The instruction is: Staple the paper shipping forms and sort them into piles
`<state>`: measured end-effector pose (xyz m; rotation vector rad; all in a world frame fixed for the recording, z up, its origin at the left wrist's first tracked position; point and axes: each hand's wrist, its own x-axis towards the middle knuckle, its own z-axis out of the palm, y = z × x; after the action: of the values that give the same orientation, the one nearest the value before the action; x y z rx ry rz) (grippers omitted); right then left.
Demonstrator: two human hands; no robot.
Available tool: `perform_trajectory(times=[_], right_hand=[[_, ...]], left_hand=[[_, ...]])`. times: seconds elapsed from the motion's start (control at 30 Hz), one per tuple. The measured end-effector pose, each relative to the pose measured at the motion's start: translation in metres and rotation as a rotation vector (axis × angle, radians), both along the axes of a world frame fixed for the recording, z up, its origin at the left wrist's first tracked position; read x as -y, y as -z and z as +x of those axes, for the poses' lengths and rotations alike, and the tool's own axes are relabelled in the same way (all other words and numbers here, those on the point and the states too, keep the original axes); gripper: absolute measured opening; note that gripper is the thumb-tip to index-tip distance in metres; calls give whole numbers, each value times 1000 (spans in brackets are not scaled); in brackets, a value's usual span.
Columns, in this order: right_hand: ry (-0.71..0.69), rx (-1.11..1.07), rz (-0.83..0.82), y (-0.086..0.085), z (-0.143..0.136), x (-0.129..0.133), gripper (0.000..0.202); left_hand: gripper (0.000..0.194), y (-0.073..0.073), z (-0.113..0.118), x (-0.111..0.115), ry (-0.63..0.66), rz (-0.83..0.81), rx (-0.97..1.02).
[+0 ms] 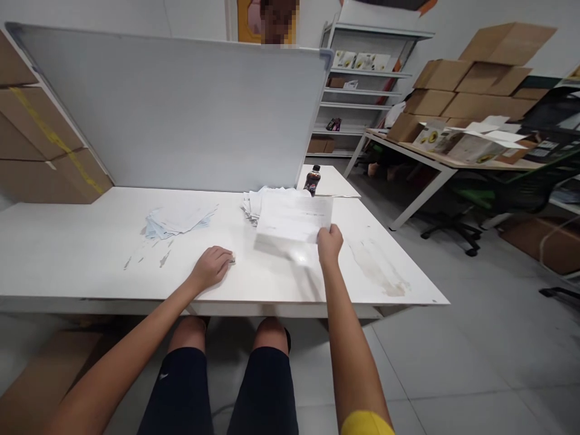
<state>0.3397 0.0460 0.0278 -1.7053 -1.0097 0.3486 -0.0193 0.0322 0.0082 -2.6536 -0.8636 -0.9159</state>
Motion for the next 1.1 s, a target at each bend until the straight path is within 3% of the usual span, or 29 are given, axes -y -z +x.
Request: perform_trajectory(times=[0.13, 0.23, 0.33, 0.43, 0.5, 0.57, 0.63, 0.77, 0.93, 1.1], right_hand=[[60, 73, -194, -29, 4, -50, 25], [99, 156, -336, -31, -8, -50, 42], [149, 232, -326, -11, -37, -16, 54], [75, 311, -311, 20, -79, 24, 54], [-97, 434, -370, 36, -104, 41, 61], [-253, 555, -462, 44, -118, 46, 64], [-323, 617, -530, 45, -122, 44, 64], [-322, 644, -560, 41, -118, 39, 65], [-329, 639, -567, 42, -120, 40, 66], [-333, 641, -564, 41, -122, 42, 66]], left_hand=[[16, 4, 1, 3, -22, 12, -1], [17, 7, 1, 6, -131, 2, 102], [21, 5, -12, -4, -351, -66, 267], [28, -2, -43, -35, -704, -198, 386], [35, -7, -66, -61, -911, -292, 390], [49, -7, -84, -82, -1014, -369, 306], [59, -3, -92, -92, -985, -395, 185], [39, 7, -91, -90, -886, -308, 40], [35, 7, -89, -84, -897, -294, 49], [36, 5, -91, -83, -827, -295, 69]])
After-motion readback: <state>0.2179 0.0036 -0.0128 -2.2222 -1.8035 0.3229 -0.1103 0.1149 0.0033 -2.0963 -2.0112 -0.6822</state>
